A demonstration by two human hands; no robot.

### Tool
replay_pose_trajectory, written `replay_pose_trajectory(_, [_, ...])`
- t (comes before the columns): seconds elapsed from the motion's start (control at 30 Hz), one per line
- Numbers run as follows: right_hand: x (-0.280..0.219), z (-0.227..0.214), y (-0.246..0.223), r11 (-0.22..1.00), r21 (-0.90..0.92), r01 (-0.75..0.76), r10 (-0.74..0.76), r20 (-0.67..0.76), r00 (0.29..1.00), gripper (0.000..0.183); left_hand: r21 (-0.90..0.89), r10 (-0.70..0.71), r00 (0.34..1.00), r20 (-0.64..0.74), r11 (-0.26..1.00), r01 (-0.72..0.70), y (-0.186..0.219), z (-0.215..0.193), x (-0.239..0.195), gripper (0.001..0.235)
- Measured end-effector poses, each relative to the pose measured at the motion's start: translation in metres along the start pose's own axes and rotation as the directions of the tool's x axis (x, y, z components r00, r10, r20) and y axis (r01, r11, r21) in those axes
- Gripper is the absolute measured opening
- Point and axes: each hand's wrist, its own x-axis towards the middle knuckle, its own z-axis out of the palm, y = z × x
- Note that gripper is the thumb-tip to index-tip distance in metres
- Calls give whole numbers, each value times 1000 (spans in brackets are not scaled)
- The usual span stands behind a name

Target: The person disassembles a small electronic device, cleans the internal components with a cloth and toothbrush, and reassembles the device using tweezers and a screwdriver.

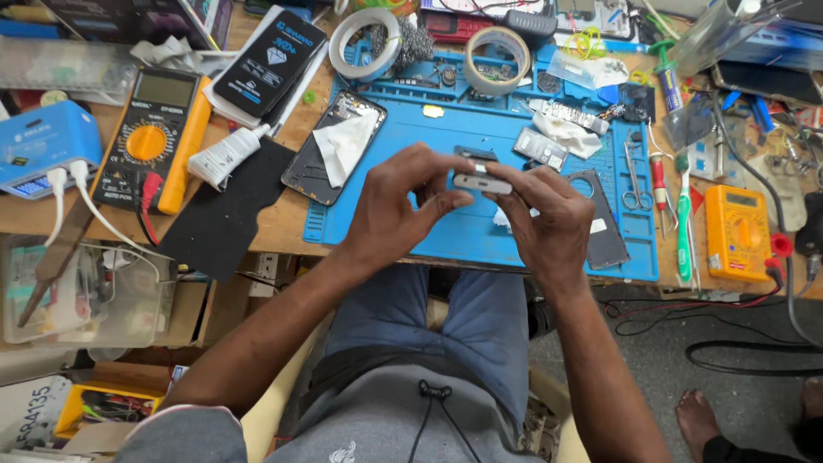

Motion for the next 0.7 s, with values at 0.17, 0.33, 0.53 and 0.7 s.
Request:
replay_pose_trajectory(0.17, [-5,2,-7,994,101,43,-45,19,999,38,35,181,980,-76,983,-179,-6,2,-6,26])
replay_pose_trajectory(0.33, [-12,5,-5,993,82,84,-82,-21,996,32,139,256,965,-53,959,-246,-15,5,-11,26])
replay_pose_trajectory(0.53, [-14,6,3,990,8,143,-143,-40,989,30,176,296,954,-42,942,-285,-17,7,-6,21])
replay_pose_trajectory(0.7, [-11,7,3,993,39,110,-109,-29,994,31,164,298,955,-16,943,-291,-19,5,-5,25])
